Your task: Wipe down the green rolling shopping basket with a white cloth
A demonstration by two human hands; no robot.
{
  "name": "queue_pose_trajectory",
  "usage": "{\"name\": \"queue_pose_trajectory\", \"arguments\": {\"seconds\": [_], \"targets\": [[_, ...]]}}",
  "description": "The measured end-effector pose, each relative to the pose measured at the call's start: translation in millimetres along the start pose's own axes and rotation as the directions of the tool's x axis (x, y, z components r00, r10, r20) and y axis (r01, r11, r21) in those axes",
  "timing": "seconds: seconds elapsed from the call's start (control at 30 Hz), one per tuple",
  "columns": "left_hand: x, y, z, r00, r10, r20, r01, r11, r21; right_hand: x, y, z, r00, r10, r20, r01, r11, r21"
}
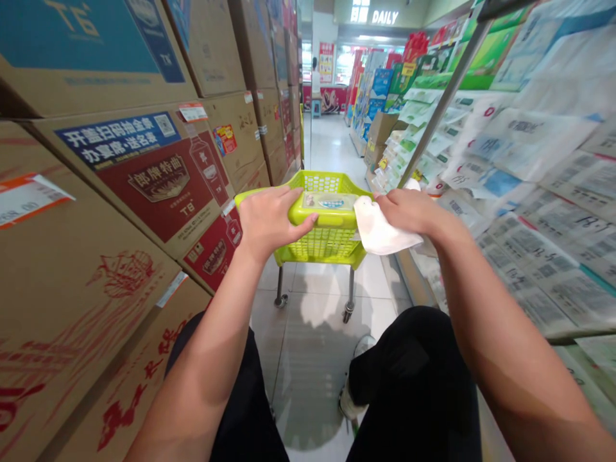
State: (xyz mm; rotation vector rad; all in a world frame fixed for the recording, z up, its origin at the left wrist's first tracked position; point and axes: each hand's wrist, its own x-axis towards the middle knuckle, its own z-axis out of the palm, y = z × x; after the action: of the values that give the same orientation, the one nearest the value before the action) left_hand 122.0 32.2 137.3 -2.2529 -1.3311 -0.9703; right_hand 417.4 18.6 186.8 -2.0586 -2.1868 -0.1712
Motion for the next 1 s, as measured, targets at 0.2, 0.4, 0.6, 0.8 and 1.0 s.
{"name": "queue_pose_trajectory", "arguments": {"seconds": [0.2,0.4,0.6,0.8,1.0], "targets": [[-2,-5,1,1.000,-0.009,-0.023,0.009,1.000,0.030,-11,-7,36,0.924,0.105,-0.368,-0.088,0.994,0.064],[-2,-6,-5,1.000,0.021,0.007,-0.021,1.000,-0.009,-22,-18,99,0.599,0.222,-0.769,0.072,0.942,0.328],[0,-11,-8,0.999,0.042,0.030,-0.042,0.999,-0.004,-19,-20,99,0.598,0.261,-0.758,0.079,0.922,0.379],[1,-4,-6,0.997,0.054,0.049,-0.055,0.998,0.024,2,3,70,0.762,0.262,-0.592,-0.099,0.951,0.294],[1,-5,-6,0.999,0.050,0.020,-0.051,0.997,0.062,14,10,45,0.874,0.086,-0.478,-0.045,0.994,0.096]]}}
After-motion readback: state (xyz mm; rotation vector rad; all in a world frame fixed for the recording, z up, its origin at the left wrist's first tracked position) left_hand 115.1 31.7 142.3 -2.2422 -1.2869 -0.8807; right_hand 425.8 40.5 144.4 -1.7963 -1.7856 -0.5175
